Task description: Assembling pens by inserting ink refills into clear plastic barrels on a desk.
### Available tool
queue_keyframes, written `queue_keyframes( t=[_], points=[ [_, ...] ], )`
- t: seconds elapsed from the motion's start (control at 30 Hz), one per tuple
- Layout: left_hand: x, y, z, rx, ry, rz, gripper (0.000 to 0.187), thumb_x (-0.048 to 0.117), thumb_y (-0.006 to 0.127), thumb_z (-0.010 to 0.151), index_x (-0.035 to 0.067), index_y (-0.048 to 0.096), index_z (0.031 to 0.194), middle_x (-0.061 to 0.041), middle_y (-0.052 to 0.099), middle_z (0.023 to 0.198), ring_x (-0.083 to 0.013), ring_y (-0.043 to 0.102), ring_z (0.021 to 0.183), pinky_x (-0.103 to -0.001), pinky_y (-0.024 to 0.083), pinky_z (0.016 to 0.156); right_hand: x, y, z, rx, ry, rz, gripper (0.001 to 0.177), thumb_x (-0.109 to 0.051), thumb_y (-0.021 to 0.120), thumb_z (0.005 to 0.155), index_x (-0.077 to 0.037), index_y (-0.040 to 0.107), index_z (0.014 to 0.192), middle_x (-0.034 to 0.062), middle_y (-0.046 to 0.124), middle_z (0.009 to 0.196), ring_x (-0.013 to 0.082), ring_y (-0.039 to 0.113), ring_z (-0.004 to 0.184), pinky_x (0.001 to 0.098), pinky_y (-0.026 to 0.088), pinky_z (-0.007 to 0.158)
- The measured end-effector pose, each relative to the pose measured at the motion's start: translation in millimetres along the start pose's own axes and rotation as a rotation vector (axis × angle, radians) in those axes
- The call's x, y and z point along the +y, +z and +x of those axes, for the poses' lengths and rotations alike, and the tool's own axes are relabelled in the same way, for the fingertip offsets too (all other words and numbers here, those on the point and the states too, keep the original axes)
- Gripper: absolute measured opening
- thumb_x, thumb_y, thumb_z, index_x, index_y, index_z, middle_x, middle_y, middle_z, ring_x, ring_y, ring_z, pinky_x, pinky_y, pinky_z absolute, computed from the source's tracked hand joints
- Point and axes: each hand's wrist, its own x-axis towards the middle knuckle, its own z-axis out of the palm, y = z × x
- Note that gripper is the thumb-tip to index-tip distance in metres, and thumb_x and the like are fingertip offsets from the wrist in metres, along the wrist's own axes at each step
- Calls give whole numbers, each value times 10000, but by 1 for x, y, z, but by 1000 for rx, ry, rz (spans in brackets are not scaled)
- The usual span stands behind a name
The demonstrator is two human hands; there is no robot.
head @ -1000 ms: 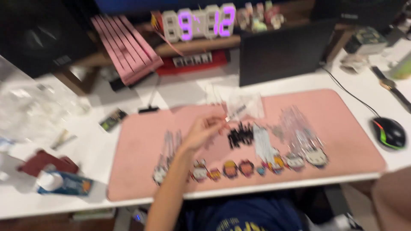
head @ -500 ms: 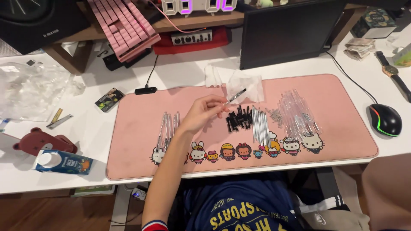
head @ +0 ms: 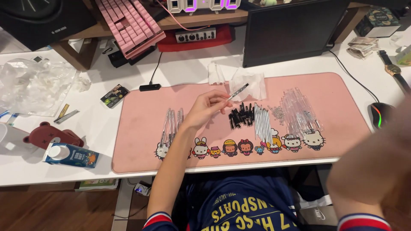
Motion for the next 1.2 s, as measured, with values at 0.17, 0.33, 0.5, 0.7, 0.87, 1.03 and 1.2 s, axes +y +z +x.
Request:
queue_keyframes(
  t=[0.17,0.33,0.5,0.7,0.87,1.03,1.2],
  points=[
    [2,-1,3,14,-17,21,163,181,690,1031,92,706,1166,-128,823,1022,-173,694,769,-367,579,913,-69,113,15,-303,-158,107,264,146,539,1182,-8,596,1390,146,528,1262,229,569,1065,338,504,987],
    [-5,-4,7,5,141,-86,255,202,669,1080,20,683,1258,-161,789,964,-138,724,739,-195,514,645,-2,187,-17,-473,107,311,255,-60,685,1079,-36,711,1331,139,656,1034,235,691,868,343,563,777],
    [-12,-6,7,10,144,-85,249,193,673,1082,4,695,1243,-179,791,962,-127,674,718,-246,560,696,20,202,-41,-468,274,523,154,-55,617,1111,-25,711,1228,110,703,896,143,685,726,255,543,689],
    [-6,0,3,-16,145,2,204,149,671,1069,24,689,1229,-153,808,976,-114,696,705,-208,505,695,32,202,-48,-460,325,622,118,-40,661,1080,0,707,1181,130,729,890,157,712,731,288,577,721],
    [14,7,-14,-53,132,59,278,129,729,1011,18,682,1262,-124,809,987,-104,695,754,-221,541,773,33,200,-56,-492,275,630,151,-31,637,1096,38,719,1204,154,730,901,184,726,777,327,603,779],
    [25,-21,-23,46,172,436,271,211,777,978,63,771,1204,-135,814,1087,-238,771,1037,-361,599,953,-6,175,-55,-501,168,384,235,-51,713,1064,43,723,1280,210,740,978,266,739,867,460,590,931],
    [35,-82,-65,284,183,817,241,156,741,979,89,754,1210,-120,778,1055,-277,781,984,-391,620,902,-6,144,-66,-495,123,284,218,-19,719,1044,-15,756,1258,132,730,920,249,720,850,421,581,928]
  ],
)
